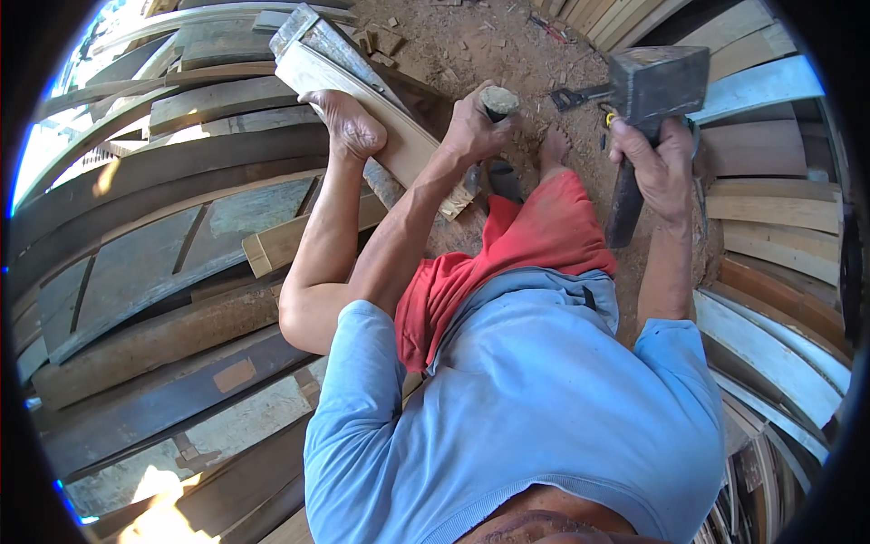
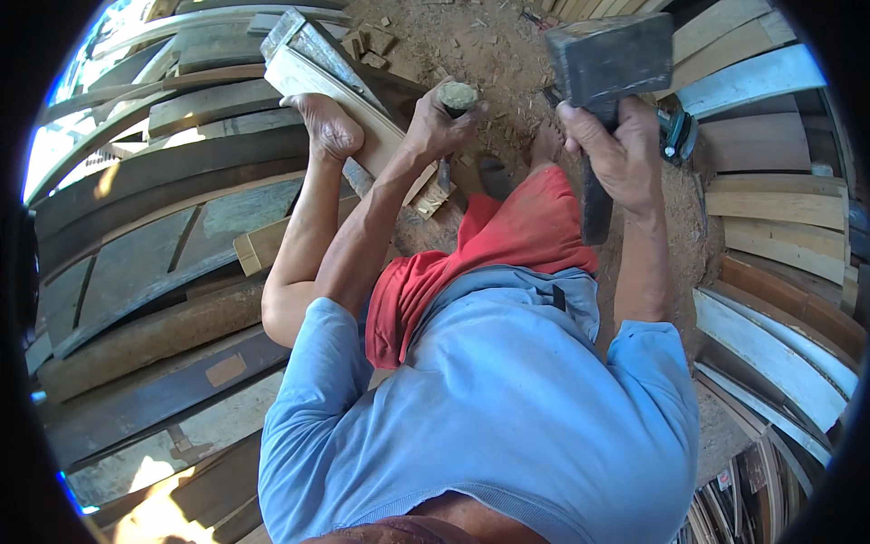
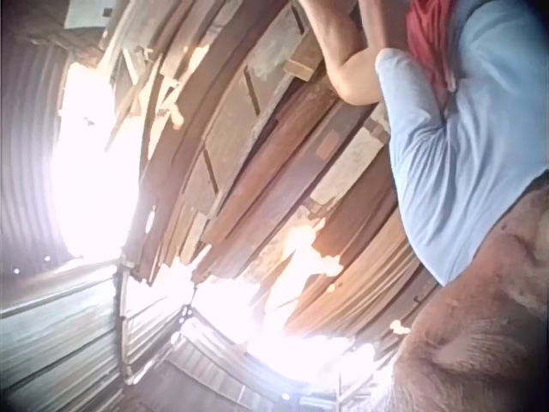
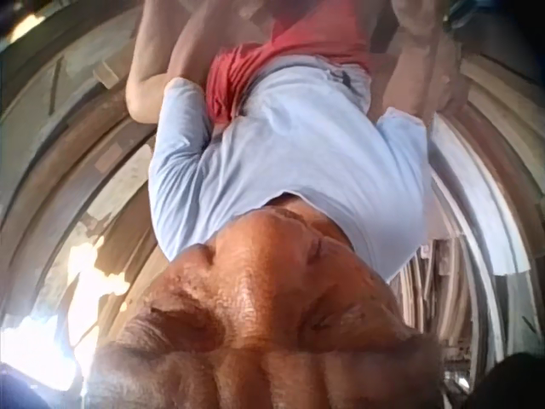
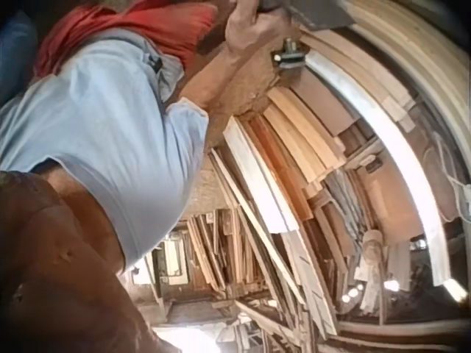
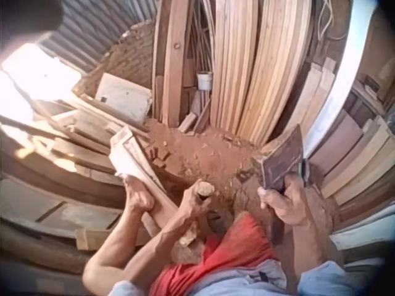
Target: The person carves a piece of wood using a chisel and a mallet while holding the wood with their feet. They move the chisel along the wood and strike it repeatedly to remove shavings and shape the surface, later repositioning the wood on a larger beam to continue the task.
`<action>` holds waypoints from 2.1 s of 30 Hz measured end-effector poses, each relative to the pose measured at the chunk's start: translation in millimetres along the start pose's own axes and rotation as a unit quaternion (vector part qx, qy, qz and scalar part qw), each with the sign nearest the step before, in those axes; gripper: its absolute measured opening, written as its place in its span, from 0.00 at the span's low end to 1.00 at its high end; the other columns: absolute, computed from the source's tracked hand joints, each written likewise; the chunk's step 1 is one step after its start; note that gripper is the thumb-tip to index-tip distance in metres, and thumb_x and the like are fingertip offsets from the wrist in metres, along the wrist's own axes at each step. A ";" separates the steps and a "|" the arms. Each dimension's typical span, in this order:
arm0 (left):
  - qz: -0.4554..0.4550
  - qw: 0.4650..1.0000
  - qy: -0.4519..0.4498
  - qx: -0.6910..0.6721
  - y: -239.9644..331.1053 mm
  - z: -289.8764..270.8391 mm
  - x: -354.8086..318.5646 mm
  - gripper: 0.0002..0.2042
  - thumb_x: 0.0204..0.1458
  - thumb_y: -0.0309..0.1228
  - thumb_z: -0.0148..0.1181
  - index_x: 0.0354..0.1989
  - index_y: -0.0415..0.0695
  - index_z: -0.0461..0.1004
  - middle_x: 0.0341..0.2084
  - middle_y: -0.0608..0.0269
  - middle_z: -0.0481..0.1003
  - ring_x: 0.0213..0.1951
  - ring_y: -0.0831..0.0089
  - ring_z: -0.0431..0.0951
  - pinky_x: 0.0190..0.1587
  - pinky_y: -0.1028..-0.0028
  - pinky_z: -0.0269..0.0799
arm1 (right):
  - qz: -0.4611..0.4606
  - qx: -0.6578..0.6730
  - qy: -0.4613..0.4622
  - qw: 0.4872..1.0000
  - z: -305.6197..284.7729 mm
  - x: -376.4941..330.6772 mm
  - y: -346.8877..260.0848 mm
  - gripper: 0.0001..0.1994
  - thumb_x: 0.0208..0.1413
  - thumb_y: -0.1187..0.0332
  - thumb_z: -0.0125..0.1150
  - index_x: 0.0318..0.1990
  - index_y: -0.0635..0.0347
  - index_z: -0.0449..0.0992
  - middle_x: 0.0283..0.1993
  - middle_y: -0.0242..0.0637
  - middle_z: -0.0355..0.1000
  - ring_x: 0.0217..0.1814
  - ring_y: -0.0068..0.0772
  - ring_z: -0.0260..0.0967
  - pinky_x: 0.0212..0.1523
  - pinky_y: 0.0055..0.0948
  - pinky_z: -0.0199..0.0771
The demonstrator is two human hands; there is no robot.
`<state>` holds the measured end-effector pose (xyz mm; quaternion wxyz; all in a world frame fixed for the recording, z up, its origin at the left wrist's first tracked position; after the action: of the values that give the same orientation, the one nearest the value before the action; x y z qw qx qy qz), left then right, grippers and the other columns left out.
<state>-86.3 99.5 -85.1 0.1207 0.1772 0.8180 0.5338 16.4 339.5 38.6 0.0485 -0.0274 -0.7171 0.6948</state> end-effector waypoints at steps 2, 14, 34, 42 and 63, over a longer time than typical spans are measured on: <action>0.000 1.000 -0.002 0.009 -10.1 7.6 6.6 0.11 0.55 0.32 0.70 0.32 0.41 0.73 0.23 0.70 0.72 0.28 0.81 0.68 0.33 0.75 0.70 | -0.003 -0.004 0.025 1.000 -14.5 2.1 9.2 0.09 0.64 0.68 0.65 0.42 0.65 0.77 0.28 0.31 0.73 0.28 0.21 0.70 0.32 0.24 0.71; -0.026 0.997 -0.069 0.020 0.8 20.3 16.9 0.11 0.52 0.33 0.71 0.38 0.41 0.78 0.27 0.61 0.81 0.30 0.75 0.78 0.40 0.71 0.77 | -0.015 -0.171 0.087 0.981 -5.0 35.6 40.7 0.13 0.63 0.64 0.64 0.32 0.66 0.79 0.26 0.39 0.76 0.26 0.34 0.74 0.31 0.34 0.75; -0.083 0.995 -0.060 0.016 -25.2 18.8 2.0 0.14 0.48 0.32 0.70 0.41 0.39 0.78 0.28 0.54 0.83 0.32 0.64 0.85 0.42 0.67 0.80 | 0.091 -0.275 -0.068 0.955 18.8 35.2 128.8 0.12 0.58 0.65 0.65 0.40 0.67 0.80 0.37 0.42 0.81 0.37 0.35 0.78 0.43 0.37 0.77; -0.059 0.994 -0.094 0.020 -9.7 14.3 19.7 0.09 0.55 0.32 0.69 0.33 0.41 0.75 0.24 0.69 0.78 0.27 0.82 0.75 0.34 0.75 0.75 | 0.034 -0.145 0.092 0.985 -33.8 63.1 87.6 0.09 0.60 0.65 0.67 0.34 0.62 0.79 0.23 0.28 0.75 0.21 0.17 0.70 0.23 0.23 0.70; -0.047 0.987 -0.151 0.016 -21.7 25.2 3.1 0.13 0.50 0.30 0.72 0.41 0.40 0.76 0.32 0.58 0.81 0.35 0.75 0.80 0.42 0.70 0.77 | 0.016 -0.350 -0.020 0.937 12.8 51.9 126.1 0.13 0.60 0.63 0.63 0.34 0.68 0.79 0.27 0.48 0.78 0.28 0.35 0.77 0.33 0.36 0.76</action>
<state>-82.9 113.7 -115.2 0.2652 0.2187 0.8062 0.4817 -40.2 336.5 -86.1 0.0101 -0.0399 -0.9150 0.4014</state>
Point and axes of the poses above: each hand's wrist, its own x-axis towards the middle knuckle, its own z-axis out of the palm, y = z × x, the point moved 2 cm from there along x, towards the middle knuckle
